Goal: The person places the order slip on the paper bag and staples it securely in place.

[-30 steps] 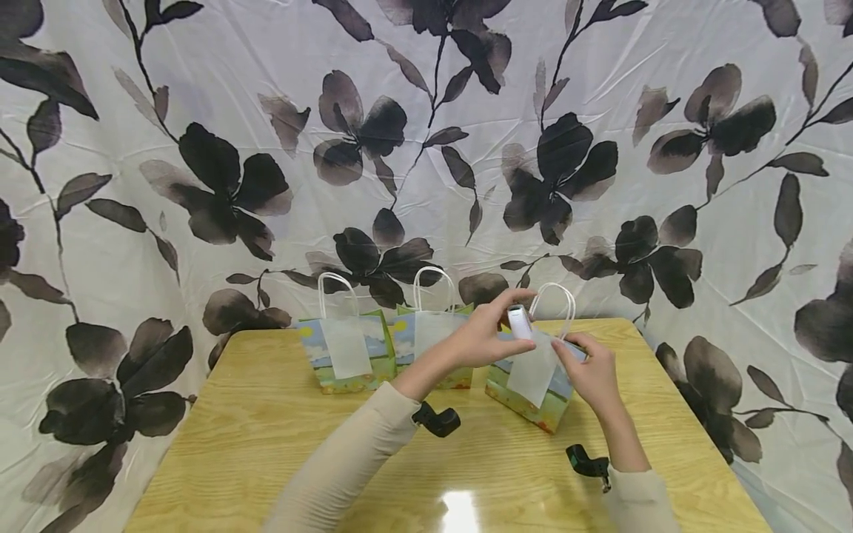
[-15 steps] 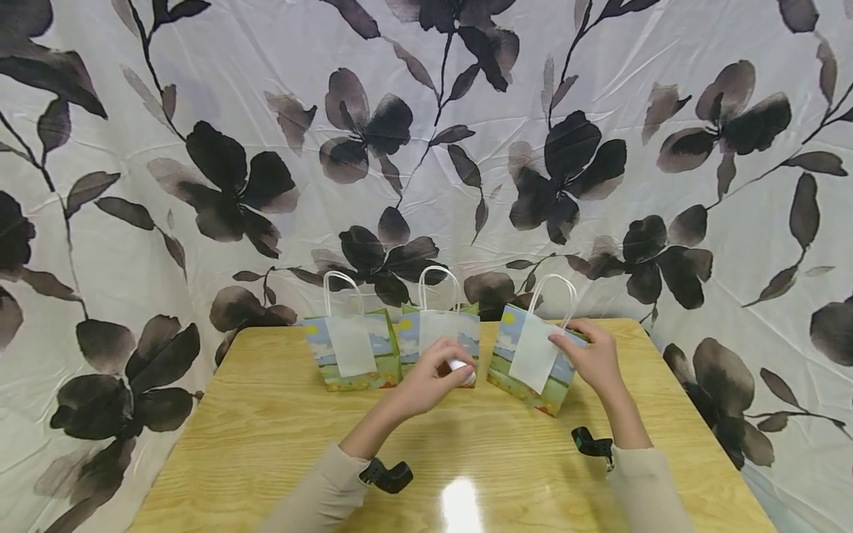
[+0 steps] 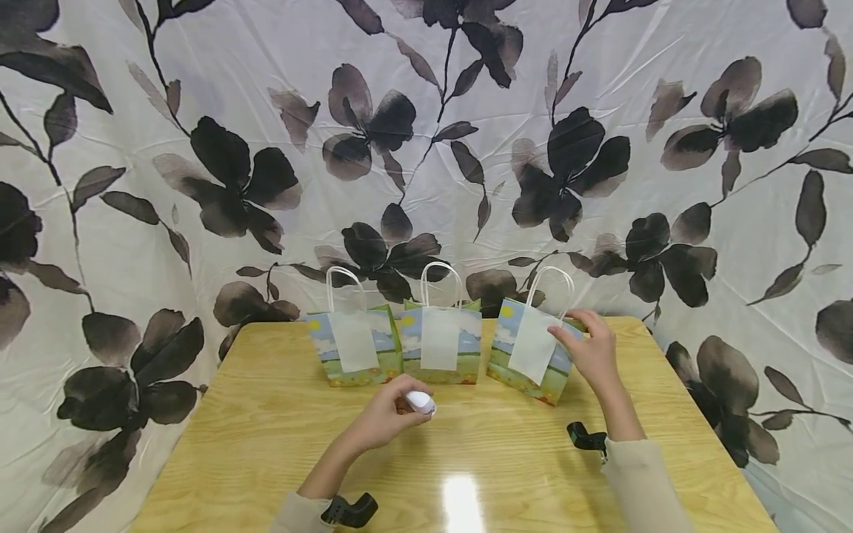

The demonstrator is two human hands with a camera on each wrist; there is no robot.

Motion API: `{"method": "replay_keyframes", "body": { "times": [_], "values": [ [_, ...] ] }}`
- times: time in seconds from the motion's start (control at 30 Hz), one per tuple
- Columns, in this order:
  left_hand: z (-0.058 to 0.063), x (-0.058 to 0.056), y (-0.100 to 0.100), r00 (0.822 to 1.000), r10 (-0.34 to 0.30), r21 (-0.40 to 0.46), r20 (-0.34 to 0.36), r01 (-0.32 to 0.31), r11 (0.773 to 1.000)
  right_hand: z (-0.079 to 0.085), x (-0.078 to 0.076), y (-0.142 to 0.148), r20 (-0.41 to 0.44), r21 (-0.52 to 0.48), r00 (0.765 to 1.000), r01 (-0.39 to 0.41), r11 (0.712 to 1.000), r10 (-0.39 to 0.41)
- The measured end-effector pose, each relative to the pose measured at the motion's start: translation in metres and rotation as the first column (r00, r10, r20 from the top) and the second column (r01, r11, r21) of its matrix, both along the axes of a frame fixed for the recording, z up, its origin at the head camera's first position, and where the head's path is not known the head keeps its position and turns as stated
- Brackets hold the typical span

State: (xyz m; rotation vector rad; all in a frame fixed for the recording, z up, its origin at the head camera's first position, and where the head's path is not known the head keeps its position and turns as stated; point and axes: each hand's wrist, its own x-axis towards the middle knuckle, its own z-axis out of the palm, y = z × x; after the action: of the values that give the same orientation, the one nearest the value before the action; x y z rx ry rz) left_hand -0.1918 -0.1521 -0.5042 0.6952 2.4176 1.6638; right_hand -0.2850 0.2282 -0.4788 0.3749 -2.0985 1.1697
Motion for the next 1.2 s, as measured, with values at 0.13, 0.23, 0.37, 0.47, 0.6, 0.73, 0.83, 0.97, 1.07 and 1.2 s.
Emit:
{"method": "replay_keyframes", "body": {
  "times": [0.13, 0.23, 0.37, 0.47, 0.6, 0.73, 0.83, 0.97, 1.07, 1.2],
  "values": [
    [-0.013, 0.004, -0.024, 0.983, 0.175, -0.013, 0.049, -0.174, 0.985, -0.001, 0.006, 0.000, 0.013, -0.007, 0.999, 0.032, 0.999, -0.032],
    [-0.022, 0.008, -0.043, 0.951, 0.290, 0.017, 0.108, -0.294, 0.956, -0.003, 0.013, 0.003, 0.017, -0.031, 0.999, 0.042, 0.999, -0.041],
    [-0.026, 0.013, -0.065, 0.930, 0.344, 0.048, 0.125, -0.352, 0.935, -0.006, 0.024, 0.008, 0.032, -0.047, 0.999, 0.042, 0.998, -0.041],
    [-0.026, 0.014, -0.078, 0.931, 0.347, 0.042, 0.110, -0.353, 0.935, -0.008, 0.031, 0.011, 0.051, -0.044, 0.997, 0.060, 0.997, -0.058],
    [-0.028, 0.014, -0.093, 0.921, 0.379, 0.025, 0.090, -0.383, 0.923, -0.008, 0.036, 0.011, 0.069, -0.063, 0.996, 0.066, 0.996, -0.061],
    [-0.031, 0.016, -0.106, 0.899, 0.427, -0.009, 0.095, -0.429, 0.903, -0.008, 0.041, 0.011, 0.075, -0.085, 0.995, 0.069, 0.994, -0.063],
    [-0.035, 0.017, -0.116, 0.885, 0.453, -0.036, 0.107, -0.452, 0.892, -0.012, 0.046, 0.012, 0.088, -0.093, 0.994, 0.080, 0.992, -0.072],
    [-0.041, 0.017, -0.127, 0.878, 0.471, -0.052, 0.088, -0.468, 0.882, -0.019, 0.051, 0.014, 0.123, -0.098, 0.989, 0.092, 0.991, -0.079],
    [-0.046, 0.017, -0.132, 0.879, 0.470, -0.046, 0.077, -0.468, 0.883, -0.026, 0.056, 0.017, 0.157, -0.105, 0.982, 0.124, 0.987, -0.107],
    [-0.050, 0.018, -0.137, 0.879, 0.467, -0.031, 0.093, -0.466, 0.884, -0.038, 0.063, 0.020, 0.209, -0.094, 0.970, 0.147, 0.985, -0.125]
  ]
}}
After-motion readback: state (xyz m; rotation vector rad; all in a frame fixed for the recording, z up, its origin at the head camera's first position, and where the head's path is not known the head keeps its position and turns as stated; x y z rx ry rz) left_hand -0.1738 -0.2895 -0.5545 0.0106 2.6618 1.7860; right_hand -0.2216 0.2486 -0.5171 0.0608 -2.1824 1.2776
